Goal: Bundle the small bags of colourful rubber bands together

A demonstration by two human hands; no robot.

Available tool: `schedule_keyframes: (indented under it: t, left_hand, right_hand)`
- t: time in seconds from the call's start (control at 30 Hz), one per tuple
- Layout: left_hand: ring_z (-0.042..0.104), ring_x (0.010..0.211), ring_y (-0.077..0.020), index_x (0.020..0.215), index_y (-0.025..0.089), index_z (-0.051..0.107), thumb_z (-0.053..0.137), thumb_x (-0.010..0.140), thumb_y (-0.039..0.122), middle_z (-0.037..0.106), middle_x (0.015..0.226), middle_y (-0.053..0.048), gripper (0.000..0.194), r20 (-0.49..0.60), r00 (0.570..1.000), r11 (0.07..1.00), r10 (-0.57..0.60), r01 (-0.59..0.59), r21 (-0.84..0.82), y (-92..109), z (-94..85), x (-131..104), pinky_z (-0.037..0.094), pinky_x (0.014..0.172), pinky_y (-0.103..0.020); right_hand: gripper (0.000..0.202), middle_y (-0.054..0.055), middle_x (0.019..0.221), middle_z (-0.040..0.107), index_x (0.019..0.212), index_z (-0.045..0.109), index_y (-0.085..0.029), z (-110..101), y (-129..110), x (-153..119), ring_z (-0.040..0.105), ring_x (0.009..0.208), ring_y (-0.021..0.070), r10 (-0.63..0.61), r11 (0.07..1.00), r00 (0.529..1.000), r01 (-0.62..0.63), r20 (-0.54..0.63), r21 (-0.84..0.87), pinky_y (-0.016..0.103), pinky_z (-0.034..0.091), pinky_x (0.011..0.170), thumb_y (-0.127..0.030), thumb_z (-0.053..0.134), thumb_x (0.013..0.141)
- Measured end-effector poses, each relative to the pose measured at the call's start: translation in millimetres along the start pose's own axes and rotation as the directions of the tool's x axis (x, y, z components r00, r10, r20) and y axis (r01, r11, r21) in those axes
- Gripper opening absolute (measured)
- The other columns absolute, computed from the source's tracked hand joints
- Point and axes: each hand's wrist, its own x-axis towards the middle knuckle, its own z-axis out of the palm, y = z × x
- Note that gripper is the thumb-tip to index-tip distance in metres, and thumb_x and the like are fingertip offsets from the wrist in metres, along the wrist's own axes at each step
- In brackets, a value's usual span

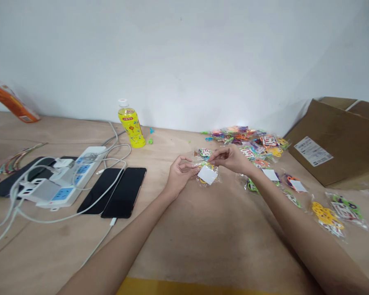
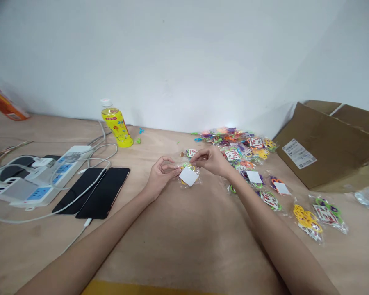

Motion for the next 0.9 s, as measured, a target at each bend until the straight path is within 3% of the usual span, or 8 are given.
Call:
schedule_keyframes:
  t: [0.07, 0.17, 0.3, 0.4, 0.47, 0.57, 0.73, 0.9]
  left_hand:
    - [0.074, 0.076, -0.0195, 0.103, 0.020, 0.053, 0.094, 0.064, 0.036, 0.075, 0.094, -0.004, 0.059, 0.050, 0.999, 1.000, -0.018, 0.018, 0.005, 0.0, -0.4, -0.4, 0.062, 0.076, -0.036]
    - [0.073, 0.077, -0.0178, 0.106, 0.020, 0.052, 0.089, 0.071, 0.037, 0.073, 0.106, -0.007, 0.053, 0.120, 0.993, 0.999, -0.011, 0.006, 0.042, -0.4, -1.1, -1.0, 0.061, 0.079, -0.037]
    - [0.068, 0.084, -0.0168, 0.100, 0.020, 0.058, 0.077, 0.083, 0.038, 0.070, 0.100, -0.006, 0.032, 0.196, 0.979, 0.958, 0.058, -0.110, 0.264, -4.0, 2.2, -3.8, 0.056, 0.074, -0.028]
    - [0.065, 0.085, -0.0165, 0.095, 0.020, 0.062, 0.072, 0.086, 0.032, 0.069, 0.093, -0.005, 0.018, 0.276, 0.956, 0.883, 0.101, -0.214, 0.418, -6.2, 6.1, -7.0, 0.051, 0.073, -0.025]
    - [0.064, 0.082, -0.0170, 0.094, 0.020, 0.063, 0.068, 0.088, 0.030, 0.068, 0.090, -0.004, 0.012, 0.323, 0.940, 0.851, 0.108, -0.255, 0.459, -6.9, 7.9, -8.4, 0.050, 0.073, -0.027]
    - [0.064, 0.084, -0.0201, 0.092, 0.022, 0.064, 0.065, 0.088, 0.028, 0.070, 0.090, -0.004, 0.007, 0.384, 0.915, 0.786, 0.119, -0.324, 0.527, -7.1, 9.3, -9.4, 0.050, 0.077, -0.030]
    - [0.066, 0.098, -0.0268, 0.097, 0.024, 0.068, 0.071, 0.086, 0.029, 0.074, 0.098, -0.005, 0.012, 0.449, 0.875, 0.625, 0.182, -0.455, 0.634, -6.5, 13.1, -14.6, 0.044, 0.094, -0.040]
    - [0.062, 0.108, -0.0314, 0.113, 0.024, 0.066, 0.082, 0.079, 0.045, 0.074, 0.107, -0.006, 0.043, 0.395, 0.902, 0.520, 0.177, -0.426, 0.740, -7.1, 22.1, -26.9, 0.037, 0.102, -0.047]
  right_hand:
    - [0.020, 0.006, 0.073, 0.075, 0.078, 0.080, -0.018, -17.2, -4.1, -1.3, 0.067, 0.063, 0.0179, -0.012, 0.999, 0.999, 0.011, -0.034, -0.036, 0.031, 0.055, 0.060, -0.037, 0.084, 0.073]
    - [0.020, 0.007, 0.081, 0.076, 0.085, 0.079, -0.019, -58.8, 0.4, -8.6, 0.068, 0.068, 0.0179, -0.008, 1.000, 0.948, 0.012, -0.317, 0.011, 0.033, 0.057, 0.063, -0.033, 0.084, 0.073]
    - [0.026, 0.011, 0.098, 0.075, 0.091, 0.076, -0.019, -118.5, 24.5, -42.5, 0.070, 0.080, 0.0205, 0.183, 0.982, 0.695, -0.106, -0.695, 0.153, 0.035, 0.058, 0.068, -0.036, 0.084, 0.072]
    - [0.030, 0.016, 0.108, 0.073, 0.098, 0.074, -0.020, -126.7, 37.9, -83.5, 0.069, 0.092, 0.0233, 0.145, 0.962, 0.558, -0.273, -0.817, -0.016, 0.036, 0.054, 0.072, -0.037, 0.082, 0.076]
    - [0.022, 0.016, 0.100, 0.073, 0.097, 0.072, -0.021, -107.8, 40.2, -111.0, 0.069, 0.087, 0.0238, 0.014, 0.931, 0.627, -0.293, -0.779, -0.219, 0.038, 0.054, 0.073, -0.039, 0.074, 0.084]
    - [0.022, 0.012, 0.104, 0.072, 0.101, 0.072, -0.024, -59.4, 39.4, -143.9, 0.069, 0.092, 0.0277, -0.114, 0.794, 0.888, -0.188, -0.446, -0.578, 0.044, 0.055, 0.082, -0.041, 0.063, 0.092]
    - [0.037, 0.017, 0.128, 0.068, 0.126, 0.067, -0.021, 8.6, 39.1, -164.6, 0.061, 0.119, 0.0380, -0.157, 0.510, 0.935, -0.200, -0.319, -0.837, 0.058, 0.047, 0.101, -0.037, 0.051, 0.097]
    - [0.039, 0.013, 0.126, 0.069, 0.135, 0.063, -0.028, 47.2, 29.3, -146.0, 0.063, 0.118, 0.0356, -0.165, 0.640, 0.964, -0.056, -0.208, -0.766, 0.057, 0.050, 0.100, -0.034, 0.053, 0.097]
